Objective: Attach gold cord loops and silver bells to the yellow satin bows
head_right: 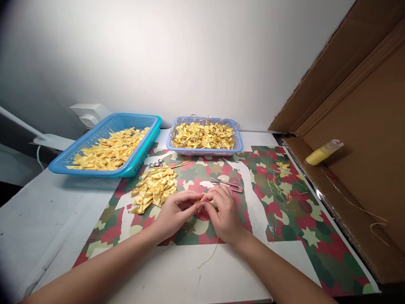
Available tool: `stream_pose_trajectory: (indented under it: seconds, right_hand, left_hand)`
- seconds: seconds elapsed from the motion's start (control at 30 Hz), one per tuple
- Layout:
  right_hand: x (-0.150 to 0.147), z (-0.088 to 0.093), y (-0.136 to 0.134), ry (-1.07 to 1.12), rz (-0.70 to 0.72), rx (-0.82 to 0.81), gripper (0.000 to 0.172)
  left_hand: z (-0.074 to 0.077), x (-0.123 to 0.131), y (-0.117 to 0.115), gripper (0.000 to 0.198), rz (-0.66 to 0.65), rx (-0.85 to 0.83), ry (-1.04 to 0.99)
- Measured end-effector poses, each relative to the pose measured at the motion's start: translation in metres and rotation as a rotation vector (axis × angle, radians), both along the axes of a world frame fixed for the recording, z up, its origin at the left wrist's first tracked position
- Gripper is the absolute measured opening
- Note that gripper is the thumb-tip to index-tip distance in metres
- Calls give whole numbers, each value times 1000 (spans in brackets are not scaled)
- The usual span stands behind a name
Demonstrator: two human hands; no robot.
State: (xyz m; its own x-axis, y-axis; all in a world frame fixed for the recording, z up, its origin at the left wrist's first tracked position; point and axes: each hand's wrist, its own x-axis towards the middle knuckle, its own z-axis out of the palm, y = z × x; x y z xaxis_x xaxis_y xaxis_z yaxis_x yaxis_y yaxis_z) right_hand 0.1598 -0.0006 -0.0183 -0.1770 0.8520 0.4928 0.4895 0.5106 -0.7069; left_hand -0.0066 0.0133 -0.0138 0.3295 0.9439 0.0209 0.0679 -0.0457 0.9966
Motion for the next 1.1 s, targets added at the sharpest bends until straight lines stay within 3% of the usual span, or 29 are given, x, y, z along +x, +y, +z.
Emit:
stream_pose_trajectory:
  seconds: [0.2, 0.33, 0.6, 0.77, 0.97, 1.1]
  right_hand:
    - [1, 0, 1, -7, 25, -79, 6]
    - [4, -2, 3, -23, 4, -35, 13]
    - [7, -1, 4, 184, 62, 20, 12]
    - [4, -3, 8, 130, 79, 55, 7]
    - [2, -8, 10, 48, 79, 138, 17]
    - [5, -11, 9, 26, 102, 169, 14]
  left_hand:
    - [-4, 0, 1, 23, 6, -35, -38]
    - [-5, -1, 1, 23, -6, -10, -11]
    - [-5, -2, 4, 25, -82, 78, 56]
    - [-8, -3, 6, 26, -91, 94, 73]
    - [-12, -2, 11, 26, -88, 125, 110]
    - [-13, -2, 14, 21, -118, 138, 213]
